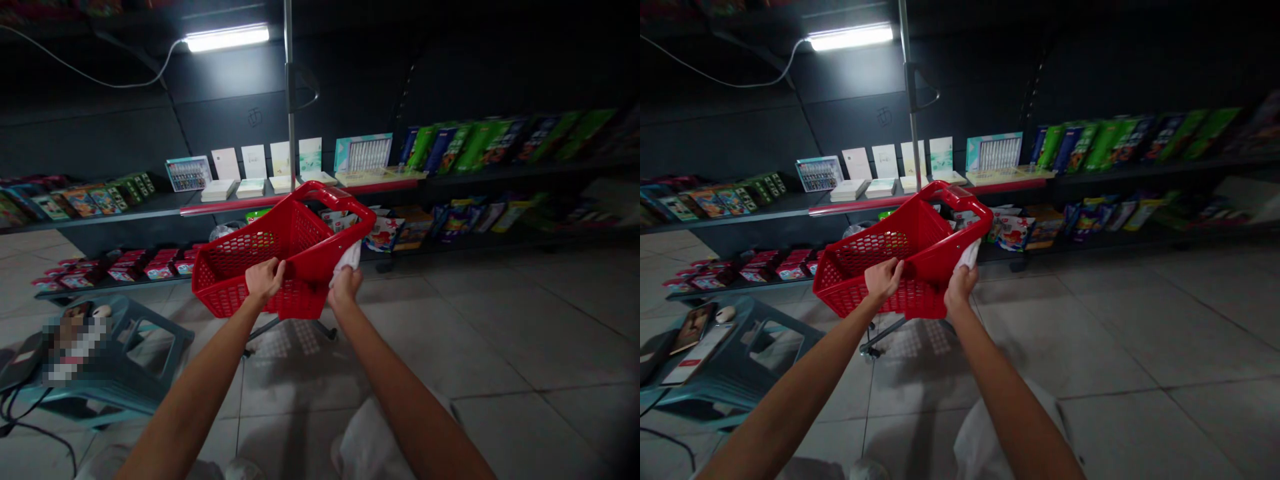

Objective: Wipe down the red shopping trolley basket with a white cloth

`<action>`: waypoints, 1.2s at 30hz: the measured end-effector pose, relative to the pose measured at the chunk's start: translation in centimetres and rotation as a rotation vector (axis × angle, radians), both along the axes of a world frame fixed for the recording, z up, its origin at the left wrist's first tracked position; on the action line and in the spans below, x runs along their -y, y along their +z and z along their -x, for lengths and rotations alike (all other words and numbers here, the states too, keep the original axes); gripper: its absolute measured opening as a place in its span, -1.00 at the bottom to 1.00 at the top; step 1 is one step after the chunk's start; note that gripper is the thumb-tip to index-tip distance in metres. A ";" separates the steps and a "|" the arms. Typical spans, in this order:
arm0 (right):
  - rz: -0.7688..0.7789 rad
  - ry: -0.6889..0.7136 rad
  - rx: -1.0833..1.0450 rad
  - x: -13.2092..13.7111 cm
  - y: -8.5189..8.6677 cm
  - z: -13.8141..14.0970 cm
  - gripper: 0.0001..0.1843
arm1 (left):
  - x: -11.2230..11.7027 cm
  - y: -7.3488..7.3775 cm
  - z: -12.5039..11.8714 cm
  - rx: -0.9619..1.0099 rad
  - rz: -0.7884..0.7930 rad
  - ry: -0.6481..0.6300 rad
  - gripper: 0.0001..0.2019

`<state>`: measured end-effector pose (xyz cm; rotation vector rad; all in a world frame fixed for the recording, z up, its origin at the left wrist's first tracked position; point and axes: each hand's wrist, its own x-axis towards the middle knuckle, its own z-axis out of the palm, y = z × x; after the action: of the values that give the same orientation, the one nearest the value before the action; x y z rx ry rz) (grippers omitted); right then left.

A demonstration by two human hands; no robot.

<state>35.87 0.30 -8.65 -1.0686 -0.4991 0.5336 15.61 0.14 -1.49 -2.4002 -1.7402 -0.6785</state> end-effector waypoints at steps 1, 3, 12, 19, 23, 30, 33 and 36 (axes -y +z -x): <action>-0.024 -0.012 -0.081 0.2 1.1 -0.9 -0.50 | 0.0 -0.1 0.2 0.001 -0.009 -0.004 -0.47; -0.098 0.022 -0.243 0.7 3.1 -2.5 -0.53 | 0.1 -0.4 0.7 0.003 -0.033 -0.012 -0.46; -0.279 0.341 -0.345 2.5 6.3 -4.2 -0.53 | -0.2 -1.3 5.2 0.043 -0.108 0.020 -0.40; -0.328 0.567 0.225 4.0 7.1 0.5 -0.53 | -0.3 -1.2 9.2 0.145 -0.118 0.076 -0.44; -0.415 0.660 0.704 5.0 8.3 2.2 -0.66 | -0.6 -1.4 11.6 0.177 -0.088 0.057 -0.54; -0.503 0.618 1.265 5.7 8.8 3.6 -0.63 | -0.9 -1.3 14.7 0.252 -0.077 0.048 -0.65; -0.500 0.592 1.297 4.7 8.0 3.7 -0.55 | -1.0 -0.5 15.5 0.255 -0.029 0.034 -0.68; -0.474 0.627 1.226 3.5 7.4 3.7 -0.52 | -1.4 -0.2 16.3 0.250 0.000 0.027 -0.68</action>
<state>32.17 -3.19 -1.25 -0.6559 -1.9738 0.2053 -0.73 1.54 -1.74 -2.3738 -1.8559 -1.0125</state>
